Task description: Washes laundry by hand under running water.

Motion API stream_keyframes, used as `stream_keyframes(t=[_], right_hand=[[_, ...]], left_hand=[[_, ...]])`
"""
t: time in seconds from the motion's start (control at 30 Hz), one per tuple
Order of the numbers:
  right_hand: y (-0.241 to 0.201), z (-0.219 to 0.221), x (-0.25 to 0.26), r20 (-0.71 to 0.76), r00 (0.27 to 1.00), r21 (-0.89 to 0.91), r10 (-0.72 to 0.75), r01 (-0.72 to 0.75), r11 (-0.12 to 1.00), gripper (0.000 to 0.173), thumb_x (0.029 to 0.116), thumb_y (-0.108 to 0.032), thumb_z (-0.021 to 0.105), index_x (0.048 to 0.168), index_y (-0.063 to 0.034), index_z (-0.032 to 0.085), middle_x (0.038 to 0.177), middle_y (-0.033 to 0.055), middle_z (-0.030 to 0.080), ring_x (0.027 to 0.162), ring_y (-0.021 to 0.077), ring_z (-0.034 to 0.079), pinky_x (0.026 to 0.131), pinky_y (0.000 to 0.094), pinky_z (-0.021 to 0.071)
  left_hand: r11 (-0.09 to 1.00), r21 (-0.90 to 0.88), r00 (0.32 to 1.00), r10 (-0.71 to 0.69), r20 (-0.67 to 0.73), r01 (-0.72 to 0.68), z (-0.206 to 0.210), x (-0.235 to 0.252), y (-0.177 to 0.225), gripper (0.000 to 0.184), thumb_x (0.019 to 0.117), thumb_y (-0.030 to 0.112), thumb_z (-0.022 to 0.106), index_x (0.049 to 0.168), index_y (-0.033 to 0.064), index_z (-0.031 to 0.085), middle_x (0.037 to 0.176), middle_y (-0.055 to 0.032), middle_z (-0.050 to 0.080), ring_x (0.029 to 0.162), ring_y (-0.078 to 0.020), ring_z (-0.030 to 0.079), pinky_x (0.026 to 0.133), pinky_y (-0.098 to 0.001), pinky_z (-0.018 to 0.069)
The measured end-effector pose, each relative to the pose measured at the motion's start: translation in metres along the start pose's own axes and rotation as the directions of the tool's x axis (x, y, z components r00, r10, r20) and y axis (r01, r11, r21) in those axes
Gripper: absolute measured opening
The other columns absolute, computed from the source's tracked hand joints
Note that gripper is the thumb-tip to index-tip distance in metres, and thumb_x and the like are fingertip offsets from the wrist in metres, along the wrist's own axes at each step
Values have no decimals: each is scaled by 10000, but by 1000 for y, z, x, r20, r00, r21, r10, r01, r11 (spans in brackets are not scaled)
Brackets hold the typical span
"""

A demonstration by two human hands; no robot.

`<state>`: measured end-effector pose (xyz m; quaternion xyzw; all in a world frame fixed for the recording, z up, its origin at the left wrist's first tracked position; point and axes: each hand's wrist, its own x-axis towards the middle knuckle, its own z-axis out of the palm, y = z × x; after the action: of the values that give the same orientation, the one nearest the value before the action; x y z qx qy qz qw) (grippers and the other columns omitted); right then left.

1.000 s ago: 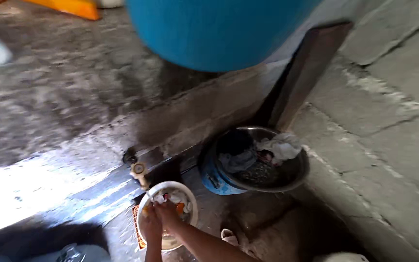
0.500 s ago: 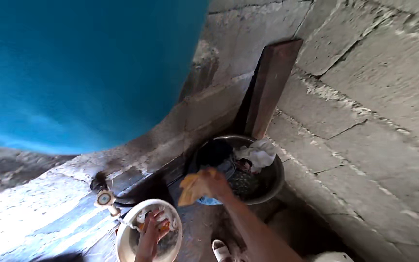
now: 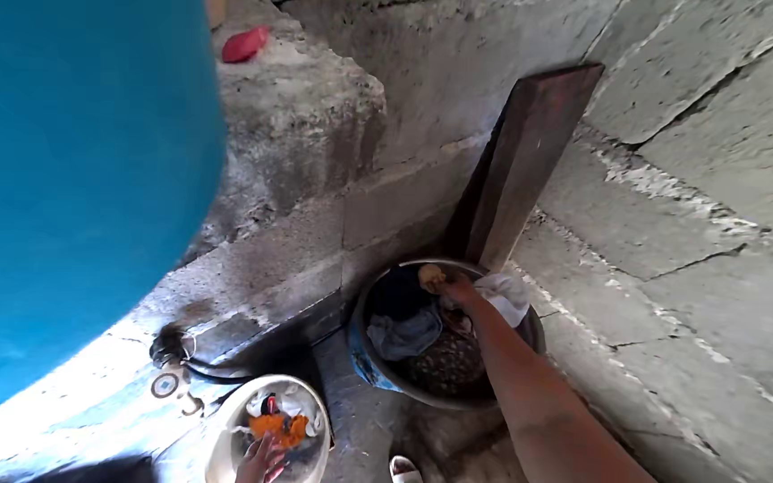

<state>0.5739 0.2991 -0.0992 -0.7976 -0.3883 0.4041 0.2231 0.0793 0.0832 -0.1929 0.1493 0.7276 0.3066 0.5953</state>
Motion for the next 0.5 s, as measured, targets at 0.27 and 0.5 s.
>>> stream_keyframes(t=[0.27, 0.5], right_hand=[[1, 17, -107, 171, 893, -346, -416, 450, 823, 684, 983, -406, 661, 1537, -74, 438, 1653, 252, 237, 1473, 437, 351, 1157, 605, 352], [73, 64, -232, 118, 549, -156, -827, 833, 530, 529, 1001, -477, 584, 1295, -46, 668, 1492, 276, 495, 1385, 358, 501, 1117, 469, 449]], left_hand=[[937, 348, 998, -23, -63, 43, -28, 58, -7, 488, 1075, 298, 557, 1424, -41, 517, 1353, -299, 593, 1182, -418, 637, 991, -560, 523], [512, 857, 997, 65, 36, -64, 4, 119, -24, 525, 1009, 224, 619, 1474, 15, 497, 1469, -248, 541, 1341, -416, 550, 1110, -602, 440]])
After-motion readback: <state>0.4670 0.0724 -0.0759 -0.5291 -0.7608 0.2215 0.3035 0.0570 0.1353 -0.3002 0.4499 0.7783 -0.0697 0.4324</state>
